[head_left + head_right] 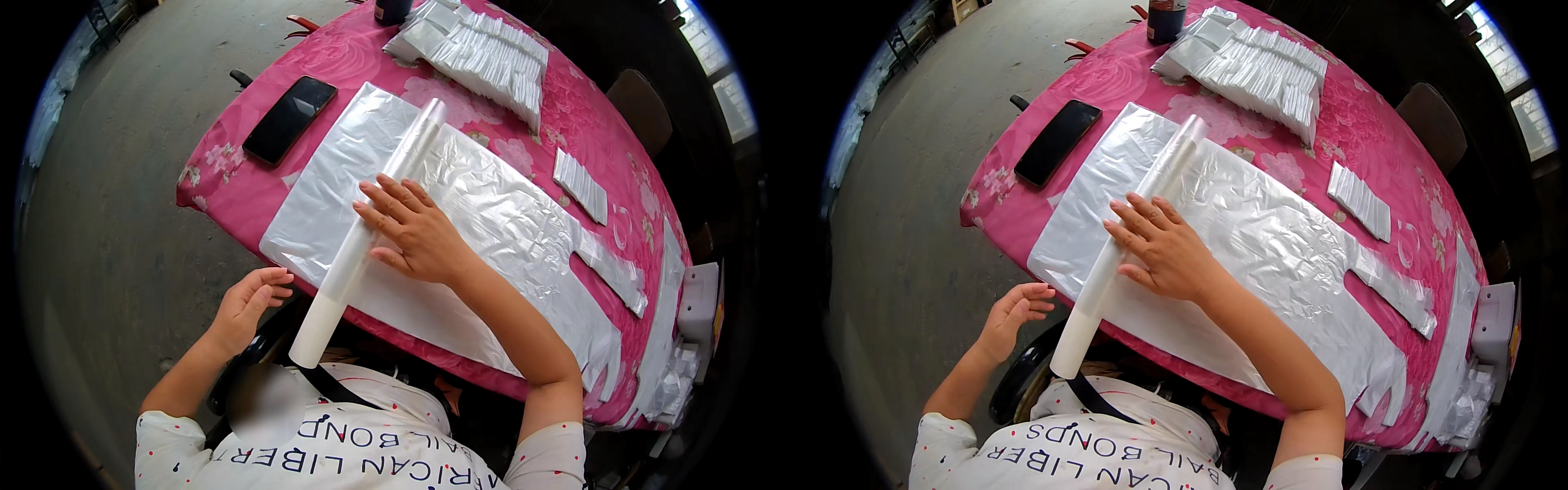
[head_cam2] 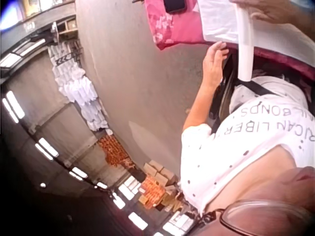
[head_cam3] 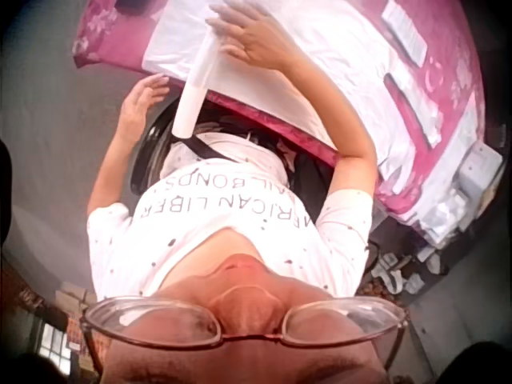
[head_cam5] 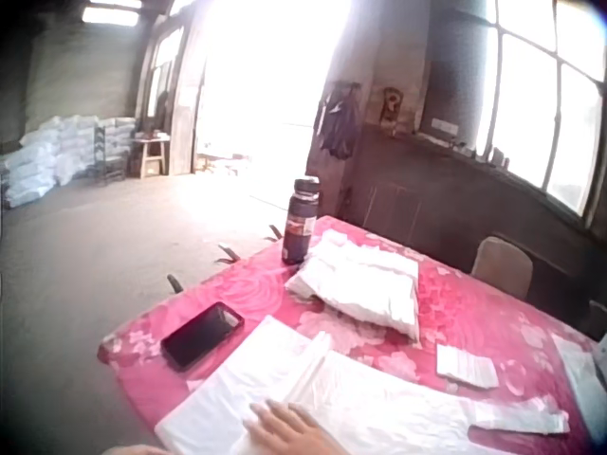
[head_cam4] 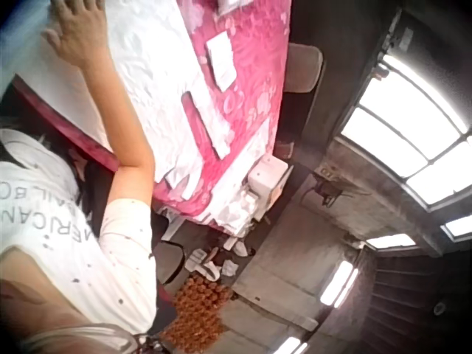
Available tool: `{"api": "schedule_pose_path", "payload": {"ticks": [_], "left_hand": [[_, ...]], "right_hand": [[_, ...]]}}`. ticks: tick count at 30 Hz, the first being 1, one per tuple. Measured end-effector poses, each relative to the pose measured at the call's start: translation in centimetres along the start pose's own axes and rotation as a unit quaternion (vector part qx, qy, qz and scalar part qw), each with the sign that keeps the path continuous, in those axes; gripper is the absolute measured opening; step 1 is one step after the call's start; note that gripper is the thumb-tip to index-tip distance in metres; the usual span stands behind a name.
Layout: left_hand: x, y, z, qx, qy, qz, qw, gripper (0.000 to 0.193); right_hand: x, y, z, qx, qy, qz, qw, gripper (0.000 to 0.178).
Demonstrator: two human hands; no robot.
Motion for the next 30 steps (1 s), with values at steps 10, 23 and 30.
{"api": "schedule_pose_path", "payload": {"ticks": [10,23,30], "left_hand": [[-0.6,1.6,1.6,-0.055,-0.336,0.207,0.917,0.069],[-9.0,3.8,-0.1,0.162,0.453,-0.456,0.749,0.085],[-11.1,0.9,2.1,0.158,0.084,-0.317,0.931,0.050]], "right_hand": [[-3.8,-11.9,1.8,-0.154,0.030,0.136,0.978,0.043],[-0.8,-4.1,-0.1,-0.267,-0.706,0.522,0.396,0.070],[3.4,1.3,0.2,-0.290,-0.580,0.569,0.505,0.066]]}}
Point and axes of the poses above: each hand's wrist, its own y-axis away from the middle knuckle, its own x-axis out of the back of the hand, z = x × y, the point moved 7 cm from there along -y, towards the middle knuckle, and after that the axes turned 15 degrees about x, right-handed, at the moved point
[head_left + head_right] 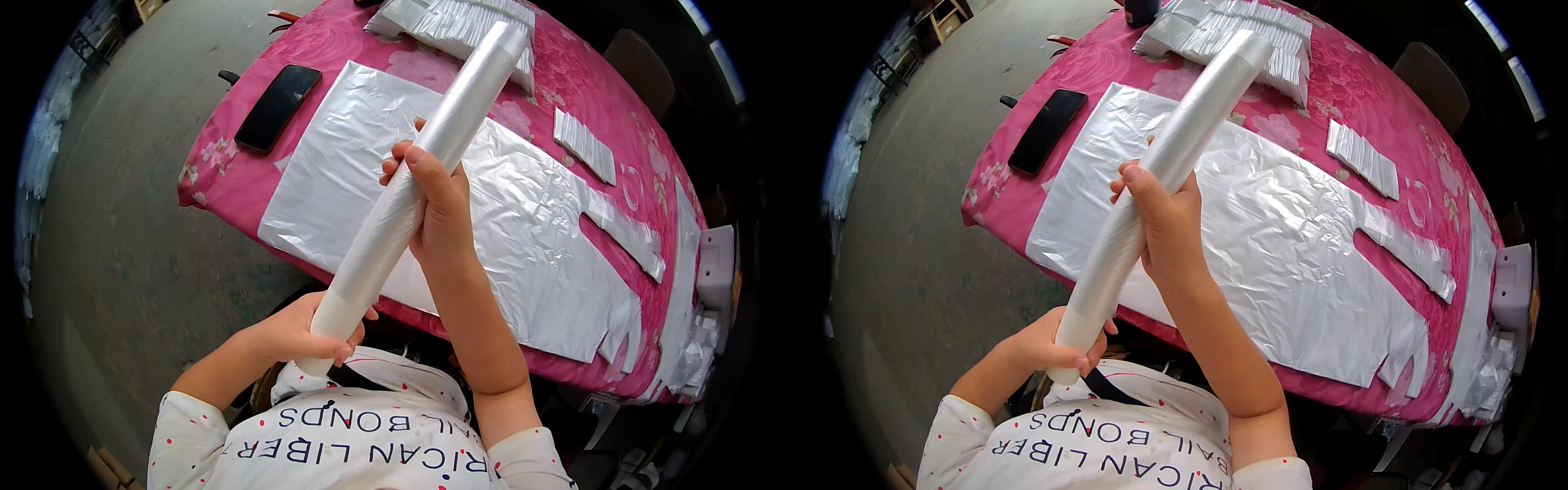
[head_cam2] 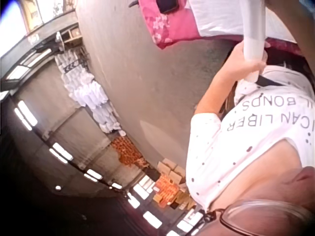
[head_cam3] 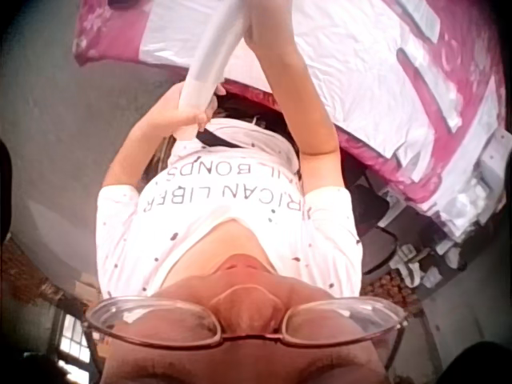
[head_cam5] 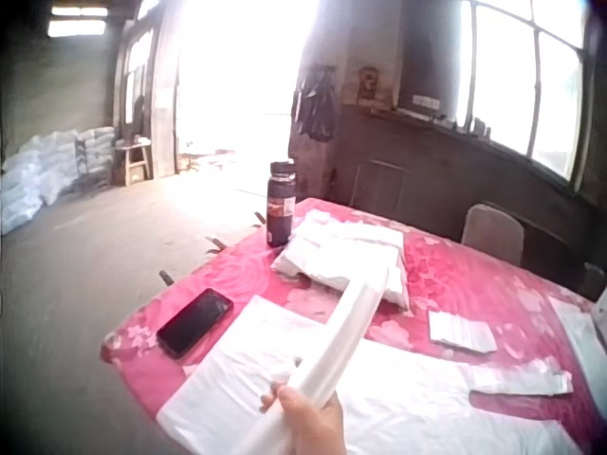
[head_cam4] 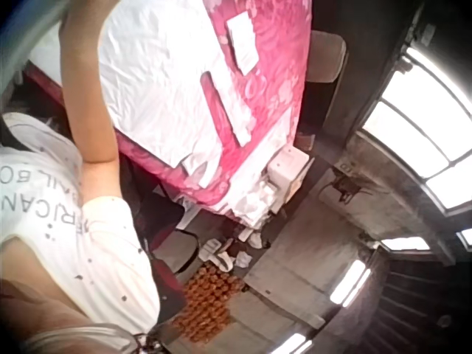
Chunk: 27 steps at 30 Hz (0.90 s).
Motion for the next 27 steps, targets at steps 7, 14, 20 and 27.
{"api": "schedule_pose_path", "payload": {"ticks": [7,14,20,27], "left_hand": [[-2.9,-1.3,-1.5,0.003,0.192,-0.223,0.956,0.054],[1.4,-4.2,-1.8,0.029,0.035,0.131,0.990,0.060],[0.8,-3.5,-4.2,0.132,-0.044,0.031,0.990,0.058],[1.7,-2.1,-7.8,0.210,-0.082,0.069,0.972,0.063]], "right_hand": [[0.6,3.4,0.5,-0.056,-0.158,-0.008,0.986,0.057],[4.6,6.3,3.1,-0.076,-0.023,0.020,0.997,0.058],[11.4,2.2,-0.5,-0.041,-0.003,0.128,0.991,0.048],[21.9,-2.3,-8.1,0.035,0.242,0.153,0.957,0.024]]}}
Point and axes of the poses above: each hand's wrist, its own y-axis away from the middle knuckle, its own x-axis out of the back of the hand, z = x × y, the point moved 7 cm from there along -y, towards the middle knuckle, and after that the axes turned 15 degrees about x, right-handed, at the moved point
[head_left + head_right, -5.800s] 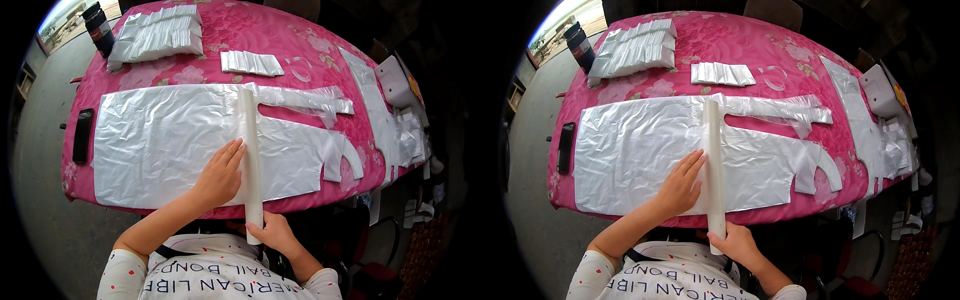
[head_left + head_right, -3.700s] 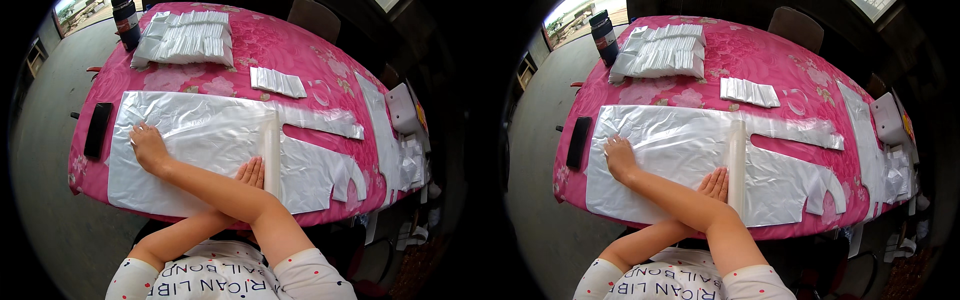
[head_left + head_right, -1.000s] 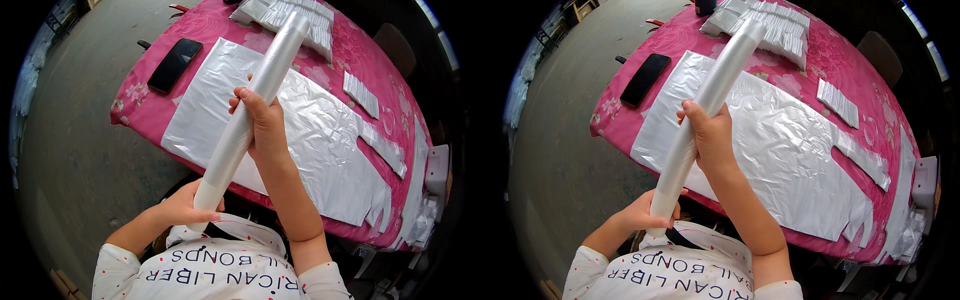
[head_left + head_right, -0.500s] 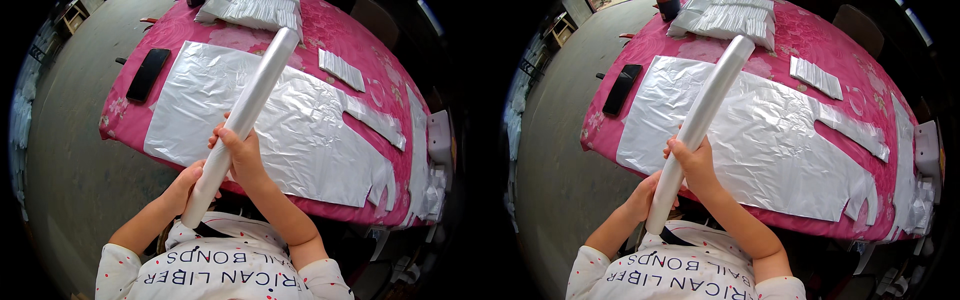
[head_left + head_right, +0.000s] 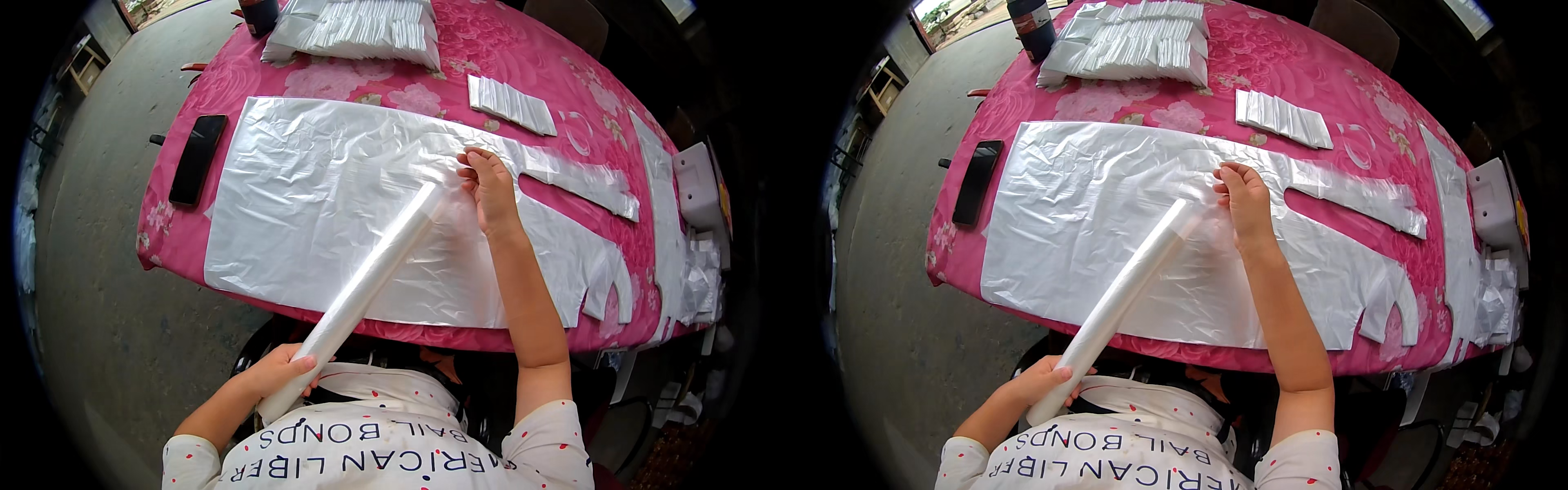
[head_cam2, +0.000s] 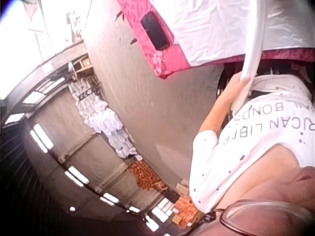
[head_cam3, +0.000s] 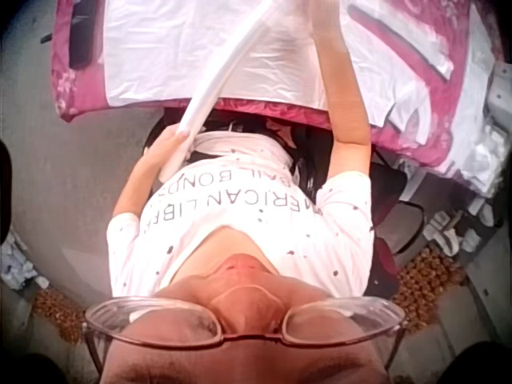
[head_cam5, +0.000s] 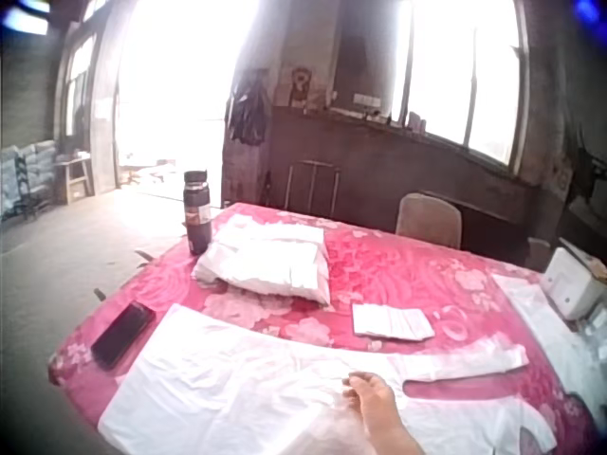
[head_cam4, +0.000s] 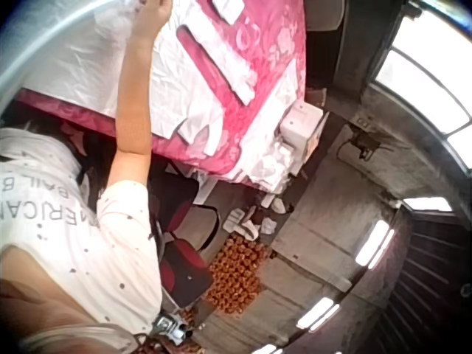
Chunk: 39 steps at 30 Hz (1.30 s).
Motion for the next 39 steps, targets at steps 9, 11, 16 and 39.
{"api": "schedule_pose_path", "payload": {"ticks": [9,11,16,39], "left_hand": [[-0.1,0.1,-0.3,0.008,0.036,-0.041,0.998,0.058],[-0.1,0.1,-0.3,0.007,0.035,-0.039,0.999,0.063],[0.0,0.2,-0.1,0.003,0.011,-0.003,1.000,0.068],[-6.0,1.3,17.9,-0.270,-0.645,0.231,0.676,0.040]], "right_hand": [[-3.0,3.4,-1.0,-0.066,0.166,-0.282,0.943,0.016],[-3.1,3.7,-0.4,-0.069,0.139,-0.325,0.933,0.019],[-1.5,2.5,-1.0,-0.031,0.189,-0.252,0.948,0.015],[4.3,-4.3,-1.4,0.094,0.275,-0.163,0.943,0.018]]}}
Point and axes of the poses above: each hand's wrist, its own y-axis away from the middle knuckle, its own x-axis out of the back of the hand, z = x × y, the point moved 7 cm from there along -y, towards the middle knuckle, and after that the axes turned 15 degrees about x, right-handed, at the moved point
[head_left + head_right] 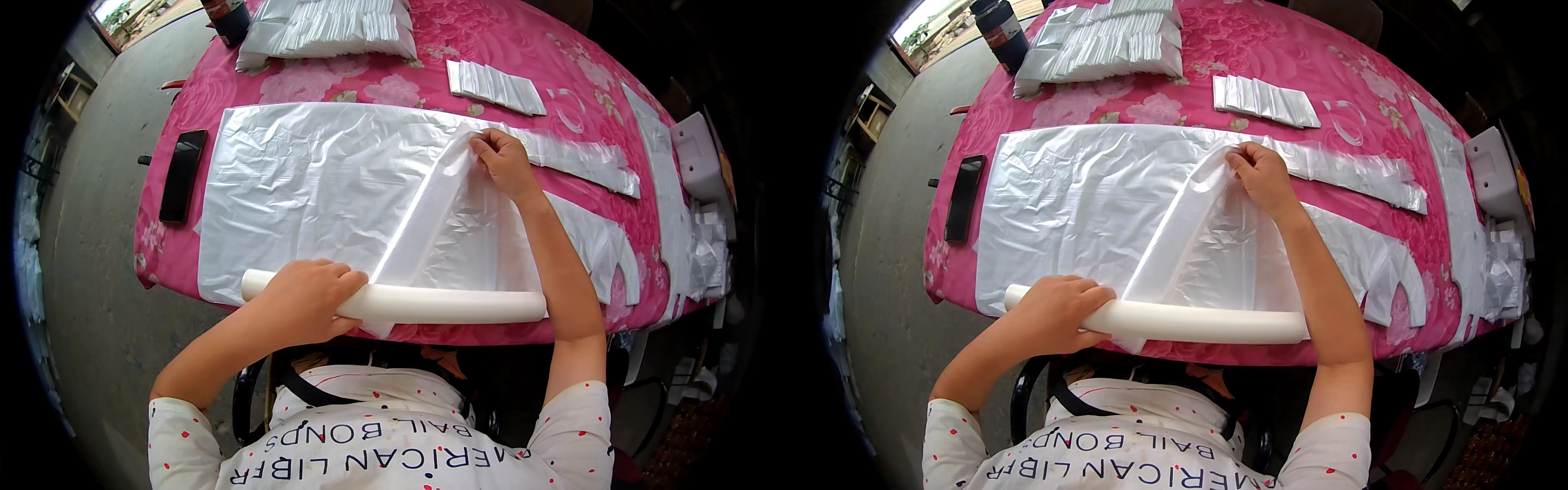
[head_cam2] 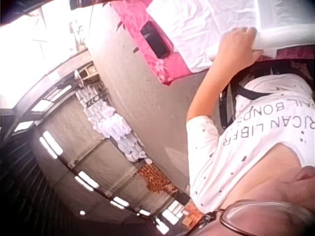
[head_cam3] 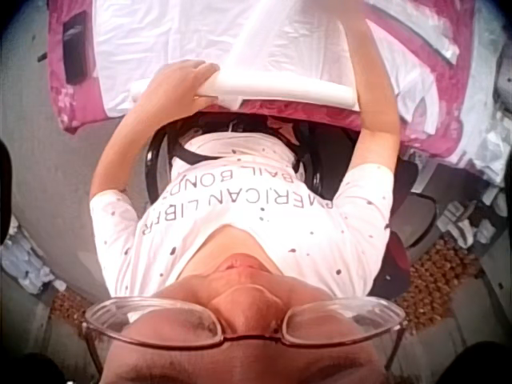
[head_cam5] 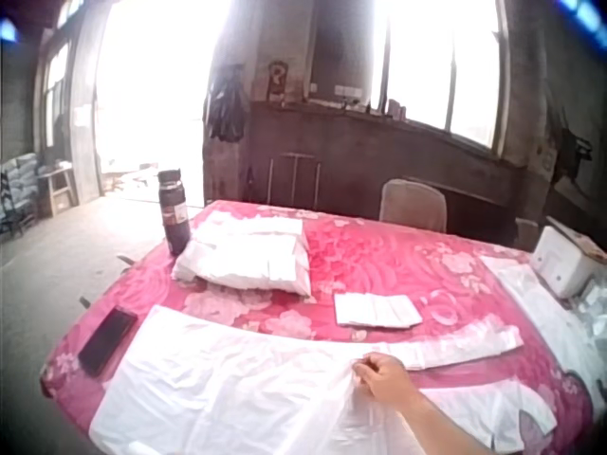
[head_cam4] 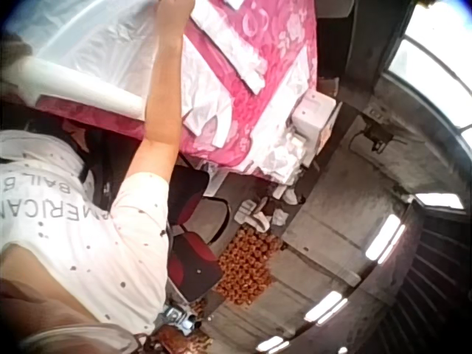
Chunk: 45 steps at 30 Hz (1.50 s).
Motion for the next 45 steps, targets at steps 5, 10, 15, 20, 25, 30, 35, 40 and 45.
{"api": "schedule_pose_path", "payload": {"ticks": [5,10,15,20,25,30,35,40,45], "left_hand": [[-0.9,0.3,3.5,-0.276,-0.067,0.258,0.924,0.036],[-5.8,0.7,2.9,-0.271,-0.099,0.121,0.950,0.060],[-8.4,0.5,2.2,-0.216,-0.123,0.056,0.967,0.080],[-9.3,1.0,3.2,-0.187,-0.151,0.139,0.961,0.074],[-11.4,1.3,4.1,-0.147,-0.164,0.157,0.963,0.074],[-11.2,1.6,4.5,-0.133,-0.195,0.174,0.956,0.072],[-11.1,1.7,4.6,-0.140,-0.193,0.195,0.951,0.072],[-10.4,1.8,4.3,-0.198,-0.132,0.128,0.963,0.073],[-9.0,1.3,3.3,-0.210,-0.159,0.115,0.958,0.066]], "right_hand": [[-1.7,-1.0,-0.6,0.010,0.025,-0.043,0.999,0.019],[-2.0,-1.4,-0.3,0.010,0.035,-0.076,0.996,0.020],[-1.3,-1.9,-0.4,-0.034,0.054,-0.038,0.997,0.022],[-2.0,1.2,-7.4,0.110,0.175,0.040,0.978,0.032],[-9.5,11.5,-13.0,0.240,0.162,-0.214,0.933,0.046],[-8.9,13.0,-11.9,0.231,0.254,-0.194,0.919,0.050],[-0.4,9.4,-7.1,0.160,0.363,-0.050,0.917,0.050],[6.1,9.5,-4.6,0.096,0.427,0.044,0.898,0.050],[-0.4,11.8,-9.7,0.176,0.297,-0.076,0.935,0.050]]}}
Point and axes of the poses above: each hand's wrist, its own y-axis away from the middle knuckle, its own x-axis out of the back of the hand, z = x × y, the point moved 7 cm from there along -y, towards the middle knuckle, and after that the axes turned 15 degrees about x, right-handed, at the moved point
